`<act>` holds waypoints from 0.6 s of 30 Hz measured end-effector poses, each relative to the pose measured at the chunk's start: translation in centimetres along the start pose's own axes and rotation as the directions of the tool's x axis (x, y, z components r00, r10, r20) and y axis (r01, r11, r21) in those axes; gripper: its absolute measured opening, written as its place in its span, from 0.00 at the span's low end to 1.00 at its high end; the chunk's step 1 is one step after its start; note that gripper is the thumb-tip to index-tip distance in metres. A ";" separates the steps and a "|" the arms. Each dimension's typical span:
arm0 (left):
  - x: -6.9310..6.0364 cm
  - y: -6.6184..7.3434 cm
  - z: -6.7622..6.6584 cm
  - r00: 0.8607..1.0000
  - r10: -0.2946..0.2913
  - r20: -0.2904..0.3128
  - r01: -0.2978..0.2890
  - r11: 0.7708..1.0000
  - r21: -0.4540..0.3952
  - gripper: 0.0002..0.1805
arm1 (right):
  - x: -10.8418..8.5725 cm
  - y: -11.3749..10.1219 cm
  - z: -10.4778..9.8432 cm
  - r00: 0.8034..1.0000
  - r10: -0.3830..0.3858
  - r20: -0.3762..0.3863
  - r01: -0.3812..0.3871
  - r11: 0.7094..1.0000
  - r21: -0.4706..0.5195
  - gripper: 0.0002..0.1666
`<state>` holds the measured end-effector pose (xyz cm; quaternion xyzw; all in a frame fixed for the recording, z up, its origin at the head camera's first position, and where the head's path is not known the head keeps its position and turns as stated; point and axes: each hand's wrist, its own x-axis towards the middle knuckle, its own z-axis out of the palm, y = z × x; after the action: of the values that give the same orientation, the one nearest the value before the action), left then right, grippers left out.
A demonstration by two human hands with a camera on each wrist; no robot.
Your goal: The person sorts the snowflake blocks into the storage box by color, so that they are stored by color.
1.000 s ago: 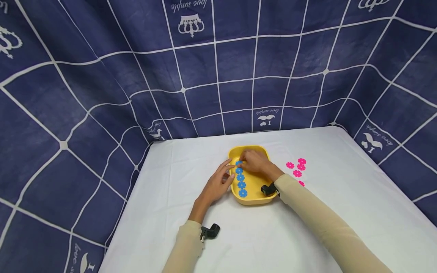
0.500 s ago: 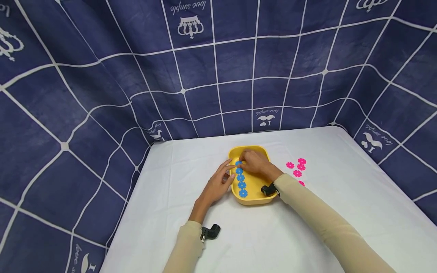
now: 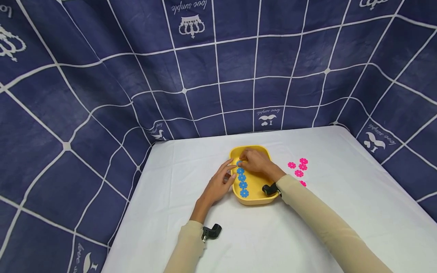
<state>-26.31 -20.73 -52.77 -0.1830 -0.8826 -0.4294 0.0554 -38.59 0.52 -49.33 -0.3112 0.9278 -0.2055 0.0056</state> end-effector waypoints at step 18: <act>0.1 -0.1 0.2 1.000 -0.001 0.001 0.001 1.000 0.003 0.27 | -0.3 -0.2 -1.3 0.988 -0.040 -0.151 0.065 0.984 0.167 0.17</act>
<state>-26.45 -20.63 -52.92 -0.1828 -0.8833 -0.4282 0.0552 -38.36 1.03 -48.08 -0.3180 0.8961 -0.3069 -0.0413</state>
